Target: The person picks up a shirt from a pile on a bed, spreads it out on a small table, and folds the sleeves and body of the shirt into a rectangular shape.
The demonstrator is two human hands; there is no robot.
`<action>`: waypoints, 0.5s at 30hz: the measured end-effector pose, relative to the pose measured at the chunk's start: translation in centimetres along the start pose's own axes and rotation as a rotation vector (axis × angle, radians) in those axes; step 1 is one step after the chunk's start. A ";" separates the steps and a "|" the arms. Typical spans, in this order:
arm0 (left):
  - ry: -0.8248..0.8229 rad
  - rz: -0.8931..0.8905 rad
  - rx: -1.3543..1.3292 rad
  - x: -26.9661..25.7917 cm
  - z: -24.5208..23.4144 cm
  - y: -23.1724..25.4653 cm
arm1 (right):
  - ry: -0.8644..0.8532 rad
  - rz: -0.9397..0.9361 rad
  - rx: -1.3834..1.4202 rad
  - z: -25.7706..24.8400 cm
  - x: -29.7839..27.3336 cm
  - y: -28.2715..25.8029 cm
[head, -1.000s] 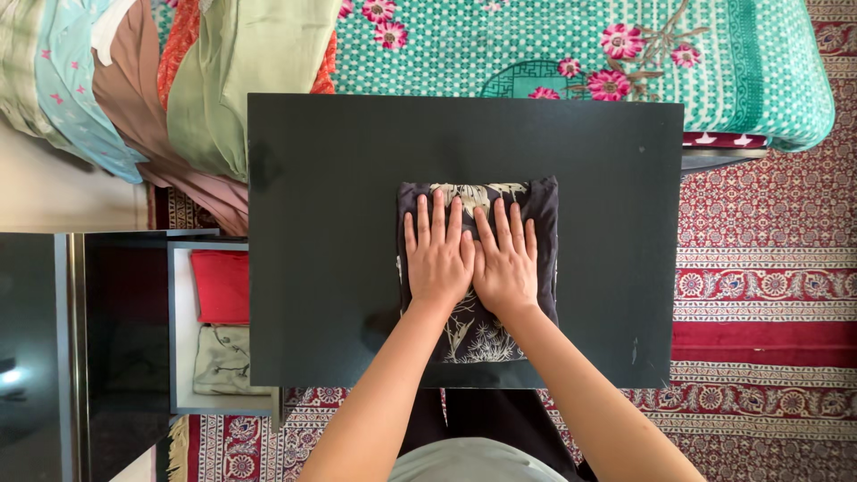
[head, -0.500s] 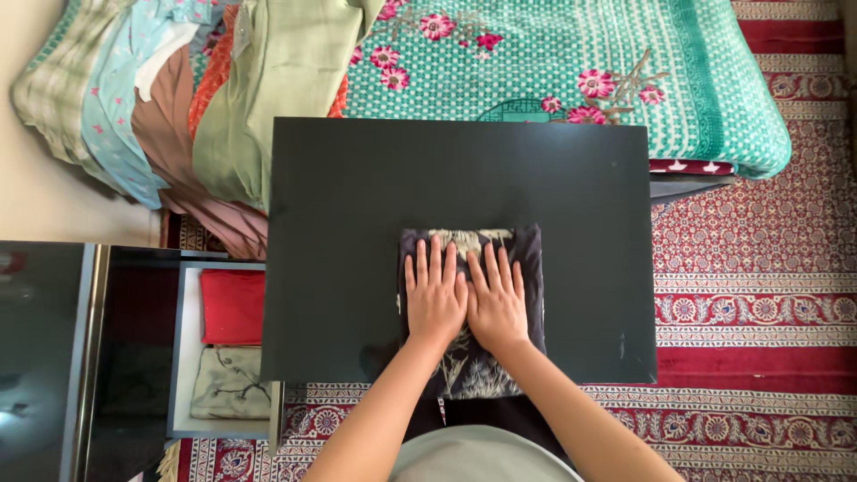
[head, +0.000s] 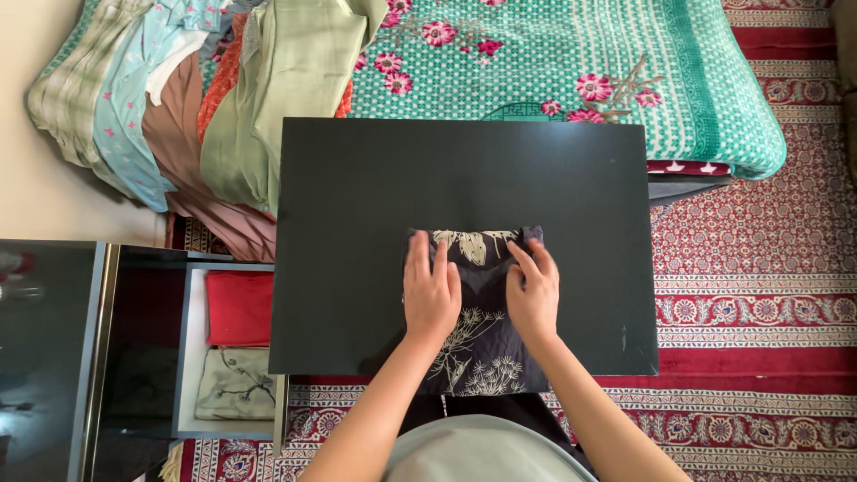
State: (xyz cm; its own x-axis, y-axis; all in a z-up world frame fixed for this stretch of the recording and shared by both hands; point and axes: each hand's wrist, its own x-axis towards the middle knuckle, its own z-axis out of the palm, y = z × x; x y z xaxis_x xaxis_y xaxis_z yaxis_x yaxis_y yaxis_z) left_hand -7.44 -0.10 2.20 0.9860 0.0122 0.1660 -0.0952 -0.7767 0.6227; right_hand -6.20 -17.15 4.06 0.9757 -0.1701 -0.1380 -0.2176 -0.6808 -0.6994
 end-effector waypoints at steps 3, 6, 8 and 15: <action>0.048 -0.074 0.126 0.6 0.7 0.7 | 0.082 -0.127 -0.193 1.0 0.3 -0.4; -0.007 -0.077 0.181 1.0 1.5 0.8 | 0.063 -0.221 -0.338 2.4 0.9 0.0; -0.022 -0.080 0.204 1.0 2.0 0.6 | 0.039 -0.248 -0.392 3.3 1.2 0.6; -0.061 -0.061 0.257 1.0 2.1 0.1 | -0.033 -0.227 -0.438 4.0 1.4 1.5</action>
State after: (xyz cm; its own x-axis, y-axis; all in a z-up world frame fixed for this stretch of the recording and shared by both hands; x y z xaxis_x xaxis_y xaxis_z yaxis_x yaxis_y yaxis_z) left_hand -6.22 -1.49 0.79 0.9960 0.0323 0.0832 -0.0051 -0.9102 0.4141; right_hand -5.11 -15.58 0.01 0.9985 0.0349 -0.0431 0.0174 -0.9348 -0.3548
